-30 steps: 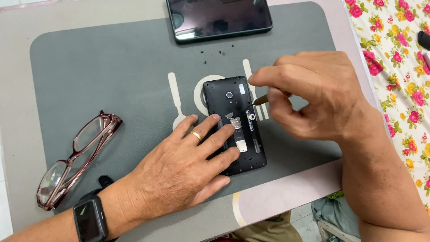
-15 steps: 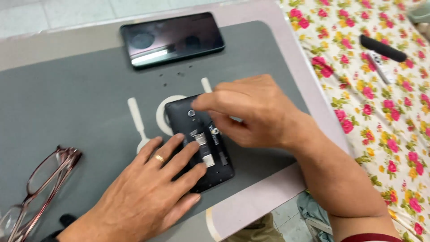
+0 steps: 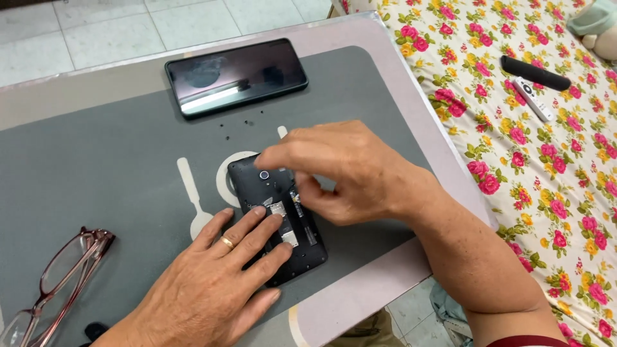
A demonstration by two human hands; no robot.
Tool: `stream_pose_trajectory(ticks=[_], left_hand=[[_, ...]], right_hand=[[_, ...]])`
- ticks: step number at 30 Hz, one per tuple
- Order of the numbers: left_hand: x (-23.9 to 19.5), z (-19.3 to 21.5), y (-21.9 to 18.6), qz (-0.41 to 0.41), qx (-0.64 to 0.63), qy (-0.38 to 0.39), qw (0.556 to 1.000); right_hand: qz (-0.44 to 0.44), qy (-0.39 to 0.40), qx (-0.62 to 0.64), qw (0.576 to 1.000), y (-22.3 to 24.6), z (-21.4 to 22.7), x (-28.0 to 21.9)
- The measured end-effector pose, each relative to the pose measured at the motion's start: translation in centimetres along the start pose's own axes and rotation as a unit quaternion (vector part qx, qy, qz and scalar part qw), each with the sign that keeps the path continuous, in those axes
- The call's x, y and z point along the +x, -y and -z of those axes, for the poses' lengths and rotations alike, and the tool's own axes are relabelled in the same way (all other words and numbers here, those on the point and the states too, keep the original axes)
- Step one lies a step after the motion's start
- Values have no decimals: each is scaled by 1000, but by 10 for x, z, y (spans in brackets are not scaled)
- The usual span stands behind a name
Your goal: The person uses a small screwdriver to remove screws from the back of a disassembled mobile phone placed on a grey mat. The person carefully unscrews multiple screws and places them on the mat while holding the phone steady with the other hand.
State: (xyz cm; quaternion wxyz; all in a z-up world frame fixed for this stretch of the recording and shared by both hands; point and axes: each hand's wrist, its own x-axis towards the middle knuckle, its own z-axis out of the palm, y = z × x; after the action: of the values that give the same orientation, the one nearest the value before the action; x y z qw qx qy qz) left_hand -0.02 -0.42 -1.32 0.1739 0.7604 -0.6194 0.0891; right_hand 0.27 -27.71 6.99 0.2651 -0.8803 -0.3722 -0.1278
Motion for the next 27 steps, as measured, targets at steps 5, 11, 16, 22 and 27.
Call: stream_pose_trajectory(ticks=[5,11,16,22,27], left_hand=[[-1,-5,1,-9,24,-2,1000],[-2,-9,3,-9,22,-10,1000],[0,-9,3,-14,33,-9,999],[-2,-11,4,-9,25,-14,1000],[-2,-5,3,-32,-13,-12,999]], right_hand=[[4,-36,-78,996,-10,-6,-7],[-8,-23,-79,997,-9,-4,-6],[3,-53,-118,992,-13,-9,-8],[-5,-67,-148,987,-19,-9,-11],[10,-39,-70,997,-4,0,-1]])
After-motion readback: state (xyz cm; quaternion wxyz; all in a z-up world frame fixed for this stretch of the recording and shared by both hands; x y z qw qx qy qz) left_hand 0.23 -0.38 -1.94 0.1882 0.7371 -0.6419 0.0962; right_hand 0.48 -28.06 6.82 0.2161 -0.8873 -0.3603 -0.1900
